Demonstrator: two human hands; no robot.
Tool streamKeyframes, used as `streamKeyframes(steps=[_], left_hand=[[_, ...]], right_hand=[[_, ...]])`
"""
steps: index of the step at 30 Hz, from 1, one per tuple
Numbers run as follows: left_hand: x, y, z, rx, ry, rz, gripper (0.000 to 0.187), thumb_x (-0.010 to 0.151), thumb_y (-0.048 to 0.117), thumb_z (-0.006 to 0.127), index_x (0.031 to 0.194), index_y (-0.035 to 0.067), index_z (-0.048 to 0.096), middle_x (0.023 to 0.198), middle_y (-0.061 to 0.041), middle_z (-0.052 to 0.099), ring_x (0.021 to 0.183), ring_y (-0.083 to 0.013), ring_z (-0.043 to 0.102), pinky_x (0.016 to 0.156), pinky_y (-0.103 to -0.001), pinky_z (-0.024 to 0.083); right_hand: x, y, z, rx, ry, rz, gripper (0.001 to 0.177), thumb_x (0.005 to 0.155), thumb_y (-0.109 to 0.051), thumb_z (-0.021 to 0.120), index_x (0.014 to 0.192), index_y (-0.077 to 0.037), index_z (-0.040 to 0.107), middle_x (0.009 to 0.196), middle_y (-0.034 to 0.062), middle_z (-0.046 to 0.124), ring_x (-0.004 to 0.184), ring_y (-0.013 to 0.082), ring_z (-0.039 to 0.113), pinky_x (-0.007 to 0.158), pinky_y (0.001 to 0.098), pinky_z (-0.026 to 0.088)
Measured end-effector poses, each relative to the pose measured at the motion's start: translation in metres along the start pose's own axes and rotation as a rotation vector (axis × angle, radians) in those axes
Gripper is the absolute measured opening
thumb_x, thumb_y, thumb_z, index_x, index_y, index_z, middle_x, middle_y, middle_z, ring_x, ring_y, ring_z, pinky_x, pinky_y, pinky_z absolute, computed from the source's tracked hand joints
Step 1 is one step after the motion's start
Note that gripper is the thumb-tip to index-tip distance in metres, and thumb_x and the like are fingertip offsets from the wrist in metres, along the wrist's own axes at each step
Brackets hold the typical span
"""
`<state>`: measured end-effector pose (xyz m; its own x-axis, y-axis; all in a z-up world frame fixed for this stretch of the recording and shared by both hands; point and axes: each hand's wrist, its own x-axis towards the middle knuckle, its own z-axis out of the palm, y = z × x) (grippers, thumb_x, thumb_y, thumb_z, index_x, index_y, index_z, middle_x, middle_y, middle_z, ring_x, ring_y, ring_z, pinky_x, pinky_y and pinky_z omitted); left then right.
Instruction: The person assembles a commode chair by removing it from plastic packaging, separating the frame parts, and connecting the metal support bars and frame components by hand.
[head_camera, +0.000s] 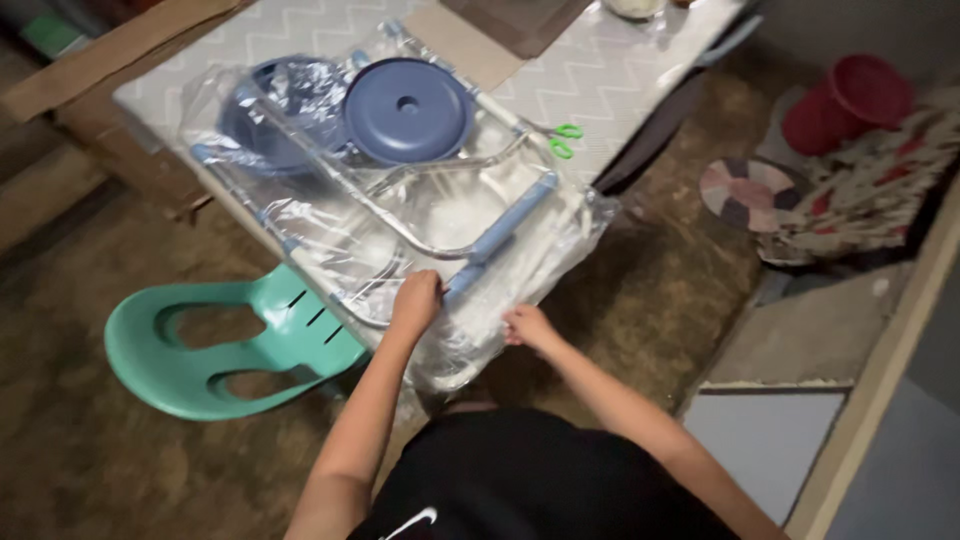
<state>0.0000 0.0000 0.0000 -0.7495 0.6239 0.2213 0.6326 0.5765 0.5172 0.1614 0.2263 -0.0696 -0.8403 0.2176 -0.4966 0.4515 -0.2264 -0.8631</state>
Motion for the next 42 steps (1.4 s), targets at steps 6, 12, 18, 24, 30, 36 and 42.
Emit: streamKeyframes(steps=[6, 12, 18, 24, 30, 36, 42], left_hand=[[0.003, 0.052, -0.054, -0.161, 0.078, -0.139, 0.024, 0.092, 0.026, 0.064, 0.089, 0.003, 0.066, 0.086, -0.022, 0.069, 0.084, -0.0431, 0.065, 0.073, -0.052, 0.049], [0.038, 0.069, -0.072, -0.180, 0.186, -0.614, 0.052, 0.094, 0.051, 0.066, 0.078, 0.001, 0.065, 0.077, -0.021, 0.069, 0.075, -0.0421, 0.067, 0.072, -0.050, 0.052], [0.045, 0.054, -0.046, -0.208, 0.335, -0.693, 0.040, 0.096, 0.039, 0.059, 0.080, 0.004, 0.071, 0.072, -0.017, 0.071, 0.073, -0.0400, 0.068, 0.071, -0.049, 0.052], [0.036, 0.054, -0.016, -0.154, 0.456, -0.723, 0.036, 0.097, 0.032, 0.055, 0.082, 0.002, 0.068, 0.073, -0.017, 0.072, 0.075, -0.0396, 0.070, 0.073, -0.050, 0.052], [0.016, 0.078, -0.034, -0.017, 0.458, -0.832, 0.031, 0.089, 0.031, 0.060, 0.078, 0.003, 0.069, 0.079, -0.022, 0.069, 0.077, -0.0436, 0.066, 0.070, -0.053, 0.050], [0.072, 0.090, -0.081, -0.149, 0.640, -0.749, 0.029, 0.092, 0.030, 0.066, 0.084, 0.002, 0.061, 0.075, -0.020, 0.066, 0.074, -0.0407, 0.065, 0.068, -0.050, 0.050], [0.135, 0.049, -0.076, -0.011, 0.654, -0.255, 0.015, 0.089, 0.017, 0.065, 0.094, 0.004, 0.067, 0.100, -0.018, 0.068, 0.098, -0.0393, 0.062, 0.090, -0.049, 0.048]], right_hand=[[-0.013, -0.010, -0.046, -0.354, -0.237, 0.067, 0.028, 0.100, -0.017, 0.055, 0.089, 0.002, 0.072, 0.080, 0.0103, 0.079, 0.061, 0.0142, 0.071, 0.053, 0.0252, 0.052], [0.021, -0.051, -0.071, -0.353, -0.174, -0.083, 0.030, 0.103, -0.025, 0.057, 0.092, -0.001, 0.070, 0.082, 0.0079, 0.077, 0.068, 0.0141, 0.072, 0.058, 0.0275, 0.053], [0.048, -0.115, -0.062, -0.409, -0.101, -0.389, 0.024, 0.098, -0.027, 0.065, 0.097, -0.003, 0.069, 0.085, 0.0079, 0.074, 0.073, 0.0121, 0.070, 0.062, 0.0272, 0.053], [0.027, -0.196, -0.047, -0.727, -0.069, -0.638, 0.026, 0.094, -0.024, 0.068, 0.101, 0.001, 0.070, 0.086, 0.0134, 0.070, 0.066, 0.0289, 0.059, 0.066, 0.0388, 0.049], [0.063, -0.235, -0.036, -0.733, -0.138, -1.044, 0.016, 0.095, -0.017, 0.066, 0.097, -0.001, 0.067, 0.096, 0.0150, 0.068, 0.093, 0.0334, 0.064, 0.083, 0.0416, 0.050], [0.133, -0.264, -0.010, -0.713, -0.113, -1.117, 0.011, 0.092, -0.006, 0.064, 0.101, 0.000, 0.067, 0.101, 0.0164, 0.067, 0.098, 0.0349, 0.064, 0.087, 0.0436, 0.050], [0.198, -0.284, 0.024, -0.892, -0.062, -1.258, 0.018, 0.085, 0.000, 0.062, 0.101, -0.003, 0.070, 0.109, 0.0150, 0.067, 0.105, 0.0385, 0.062, 0.093, 0.0465, 0.050]])
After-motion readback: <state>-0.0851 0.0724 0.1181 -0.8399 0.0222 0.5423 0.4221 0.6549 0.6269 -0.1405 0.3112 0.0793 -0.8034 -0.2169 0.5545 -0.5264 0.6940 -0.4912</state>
